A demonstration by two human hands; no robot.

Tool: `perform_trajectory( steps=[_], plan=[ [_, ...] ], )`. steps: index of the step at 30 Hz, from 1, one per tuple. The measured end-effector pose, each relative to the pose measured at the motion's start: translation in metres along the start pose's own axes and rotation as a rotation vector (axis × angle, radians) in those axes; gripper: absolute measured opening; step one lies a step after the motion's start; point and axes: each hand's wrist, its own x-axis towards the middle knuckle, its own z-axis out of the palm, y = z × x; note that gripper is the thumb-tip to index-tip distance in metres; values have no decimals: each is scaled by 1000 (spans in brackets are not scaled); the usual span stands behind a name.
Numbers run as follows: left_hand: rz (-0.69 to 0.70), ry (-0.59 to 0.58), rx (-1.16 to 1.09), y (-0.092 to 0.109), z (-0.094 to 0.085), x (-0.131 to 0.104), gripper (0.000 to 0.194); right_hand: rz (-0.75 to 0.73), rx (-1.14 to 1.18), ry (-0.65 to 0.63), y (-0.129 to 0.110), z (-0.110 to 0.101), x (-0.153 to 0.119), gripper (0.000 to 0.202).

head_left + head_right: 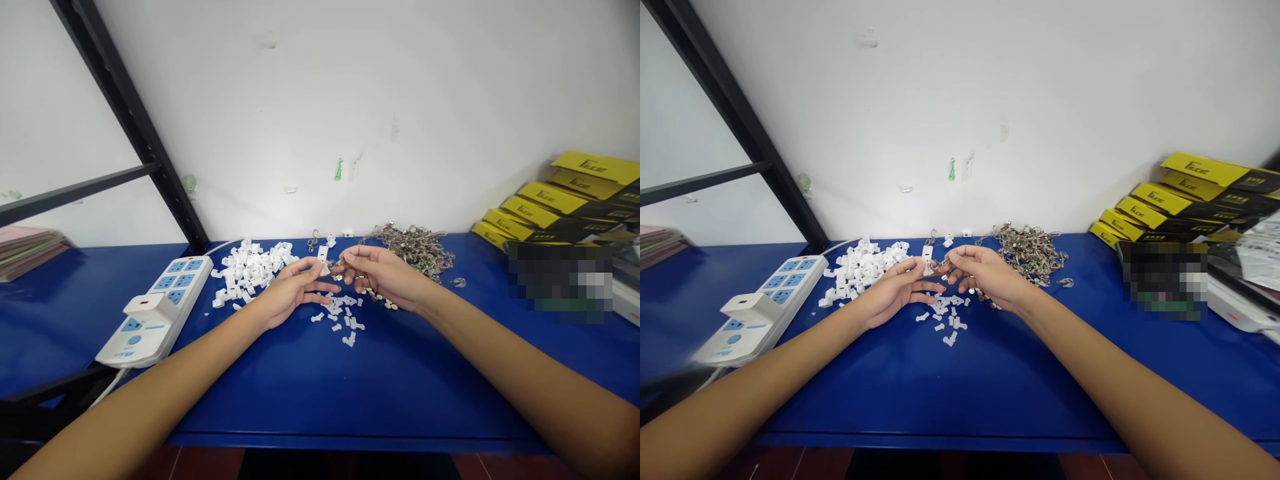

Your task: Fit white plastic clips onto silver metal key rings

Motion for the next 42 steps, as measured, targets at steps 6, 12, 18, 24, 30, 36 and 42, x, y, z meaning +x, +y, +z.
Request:
perform_trajectory(
  steps=[6,12,18,24,30,36,42],
  plan=[
    [-30,15,-33,-2,-2,2,21,-29,32,-54,0,1,0,32],
    [-39,27,-37,-1,-4,2,19,-58,-41,-70,-2,2,-1,34],
    [-56,35,-76,-3,-4,4,18,-62,-195,47,-2,0,-1,39],
    [-62,3,-163,-7,-5,6,18,-83,-146,6,0,1,-2,37],
    [-35,49,-167,-5,-5,7,11,-12,-140,-105,-5,3,-4,35],
    [-21,74,-143,-4,-2,7,11,-5,-248,-219,-12,1,-7,35],
    [5,45,-48,-4,-4,5,24,-15,-334,-289,-16,-3,-9,31]
  ],
)
